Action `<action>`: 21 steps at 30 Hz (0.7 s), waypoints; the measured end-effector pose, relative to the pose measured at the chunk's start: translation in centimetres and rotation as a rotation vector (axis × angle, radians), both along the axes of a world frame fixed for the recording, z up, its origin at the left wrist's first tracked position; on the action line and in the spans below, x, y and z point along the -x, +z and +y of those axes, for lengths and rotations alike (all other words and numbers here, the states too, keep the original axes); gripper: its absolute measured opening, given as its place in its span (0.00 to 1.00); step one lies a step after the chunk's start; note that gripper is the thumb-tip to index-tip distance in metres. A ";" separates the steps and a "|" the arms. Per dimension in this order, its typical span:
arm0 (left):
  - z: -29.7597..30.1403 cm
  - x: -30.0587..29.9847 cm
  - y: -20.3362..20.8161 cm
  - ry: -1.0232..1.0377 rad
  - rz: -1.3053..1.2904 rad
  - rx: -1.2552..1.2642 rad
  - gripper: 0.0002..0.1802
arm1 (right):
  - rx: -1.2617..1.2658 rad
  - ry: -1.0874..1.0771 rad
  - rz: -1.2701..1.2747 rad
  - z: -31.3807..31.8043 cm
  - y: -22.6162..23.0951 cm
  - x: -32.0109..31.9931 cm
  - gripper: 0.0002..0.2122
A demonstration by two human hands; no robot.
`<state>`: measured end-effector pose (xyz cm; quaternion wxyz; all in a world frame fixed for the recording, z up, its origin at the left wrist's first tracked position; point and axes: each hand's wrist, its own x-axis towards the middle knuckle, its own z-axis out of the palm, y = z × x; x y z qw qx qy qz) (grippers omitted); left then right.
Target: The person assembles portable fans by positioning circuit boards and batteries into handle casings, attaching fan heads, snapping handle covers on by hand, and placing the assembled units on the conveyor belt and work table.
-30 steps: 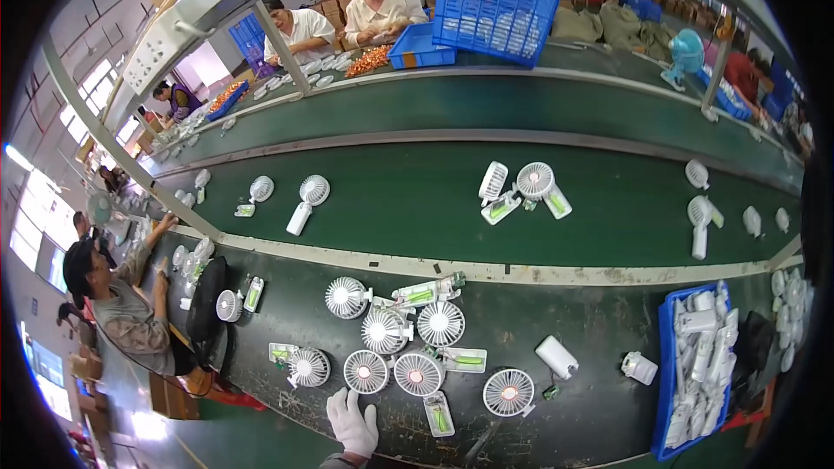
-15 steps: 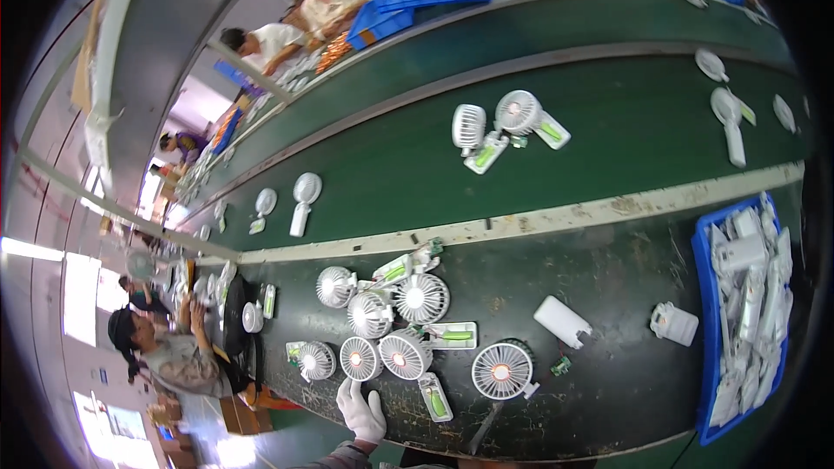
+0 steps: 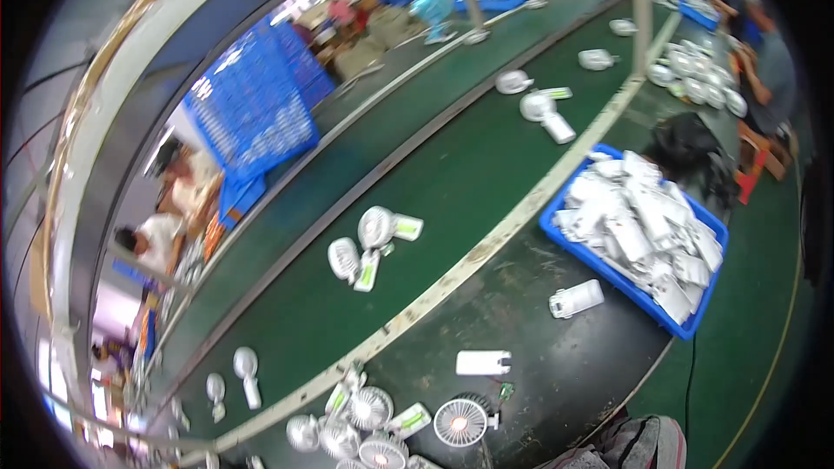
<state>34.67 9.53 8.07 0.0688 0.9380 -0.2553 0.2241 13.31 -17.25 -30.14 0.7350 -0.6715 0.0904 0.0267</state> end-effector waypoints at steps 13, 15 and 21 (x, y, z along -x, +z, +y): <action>2.1 -0.2 -1.4 -0.162 -0.042 0.136 0.20 | 0.197 -0.057 -0.138 12.2 -8.8 7.3 0.06; 1.7 0.6 -1.9 -0.147 -0.076 0.171 0.18 | 0.646 0.170 -0.114 10.6 -5.0 5.0 0.05; 2.6 1.0 -2.2 -0.199 -0.099 0.216 0.16 | 0.916 0.381 0.561 11.8 1.2 2.3 0.11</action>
